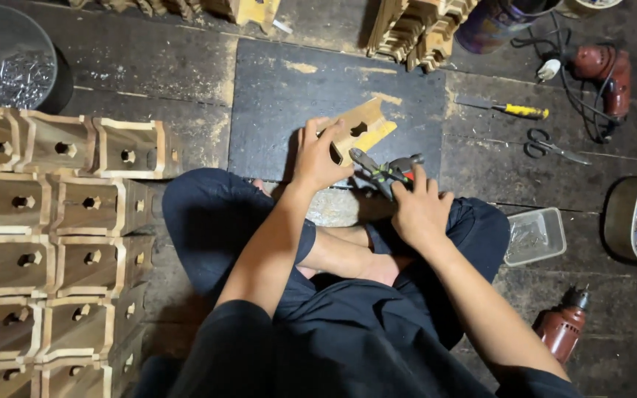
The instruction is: Assembling small wooden boxes by nailing pre-cut panels together using a hammer and pliers.
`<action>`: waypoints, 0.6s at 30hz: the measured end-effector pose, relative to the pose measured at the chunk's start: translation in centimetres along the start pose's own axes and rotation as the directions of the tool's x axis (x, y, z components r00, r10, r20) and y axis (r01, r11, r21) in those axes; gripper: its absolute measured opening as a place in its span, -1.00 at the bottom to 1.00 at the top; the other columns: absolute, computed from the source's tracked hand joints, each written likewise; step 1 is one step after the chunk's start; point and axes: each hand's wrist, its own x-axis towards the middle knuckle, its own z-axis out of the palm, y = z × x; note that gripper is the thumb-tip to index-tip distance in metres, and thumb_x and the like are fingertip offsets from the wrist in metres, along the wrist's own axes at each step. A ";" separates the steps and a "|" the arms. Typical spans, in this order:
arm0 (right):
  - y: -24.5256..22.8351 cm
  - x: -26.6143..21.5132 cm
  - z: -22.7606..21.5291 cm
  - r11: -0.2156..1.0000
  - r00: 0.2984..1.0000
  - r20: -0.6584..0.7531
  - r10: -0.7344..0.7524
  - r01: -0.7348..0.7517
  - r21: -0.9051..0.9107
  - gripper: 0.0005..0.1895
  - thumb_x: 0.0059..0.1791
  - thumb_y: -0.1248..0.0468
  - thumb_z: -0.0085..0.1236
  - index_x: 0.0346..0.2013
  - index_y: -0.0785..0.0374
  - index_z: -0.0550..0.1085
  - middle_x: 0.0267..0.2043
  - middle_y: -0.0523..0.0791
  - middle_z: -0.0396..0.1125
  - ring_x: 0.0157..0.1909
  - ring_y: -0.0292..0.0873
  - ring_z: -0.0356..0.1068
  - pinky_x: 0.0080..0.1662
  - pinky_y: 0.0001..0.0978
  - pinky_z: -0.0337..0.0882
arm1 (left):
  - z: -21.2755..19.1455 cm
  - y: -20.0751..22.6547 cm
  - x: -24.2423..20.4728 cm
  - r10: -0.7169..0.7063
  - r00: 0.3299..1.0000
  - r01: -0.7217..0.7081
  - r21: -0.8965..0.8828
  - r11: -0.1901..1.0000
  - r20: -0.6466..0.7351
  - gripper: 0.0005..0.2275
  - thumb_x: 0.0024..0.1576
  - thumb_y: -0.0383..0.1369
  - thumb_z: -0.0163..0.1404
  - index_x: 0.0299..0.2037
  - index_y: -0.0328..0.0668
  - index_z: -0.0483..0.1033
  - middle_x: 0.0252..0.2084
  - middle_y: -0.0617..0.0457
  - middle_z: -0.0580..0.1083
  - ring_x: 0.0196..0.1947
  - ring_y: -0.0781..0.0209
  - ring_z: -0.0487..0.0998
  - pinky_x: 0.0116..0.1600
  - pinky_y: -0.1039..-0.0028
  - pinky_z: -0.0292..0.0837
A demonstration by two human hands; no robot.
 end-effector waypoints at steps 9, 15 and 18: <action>0.2 1.2 5.6 0.975 0.984 -0.133 -0.115 0.138 0.173 -0.53 -0.25 0.22 0.31 -0.04 0.05 0.51 0.04 0.03 0.24 -0.05 0.30 0.44 -0.18 0.19 0.56 | -1.2 0.7 0.4 0.090 0.996 -0.089 0.034 0.995 -0.030 -0.26 -0.38 -0.24 0.36 0.17 -0.06 0.60 0.23 -0.17 0.32 0.18 -0.43 0.40 0.32 0.01 0.33; -0.1 0.8 2.2 0.919 0.997 -0.016 -0.078 0.078 0.385 -0.83 -0.15 0.26 0.08 -0.27 0.06 0.49 -0.05 0.04 0.24 -0.17 0.38 0.49 -0.16 0.26 0.53 | -1.0 0.0 0.8 0.102 0.995 -0.102 0.021 0.995 0.006 -0.27 -0.34 -0.25 0.39 0.18 -0.11 0.57 0.22 -0.11 0.27 0.24 -0.33 0.36 0.38 0.09 0.27; 0.3 2.5 7.0 0.708 0.996 0.075 -0.057 -0.013 0.706 -0.87 -0.14 0.21 0.16 -0.31 0.00 0.54 -0.16 0.02 0.35 -0.07 0.36 0.51 -0.06 0.20 0.53 | -1.1 -0.4 0.8 0.081 0.996 -0.081 0.005 0.997 0.039 -0.25 -0.36 -0.26 0.41 0.17 -0.14 0.57 0.25 -0.10 0.25 0.27 -0.32 0.34 0.41 0.08 0.26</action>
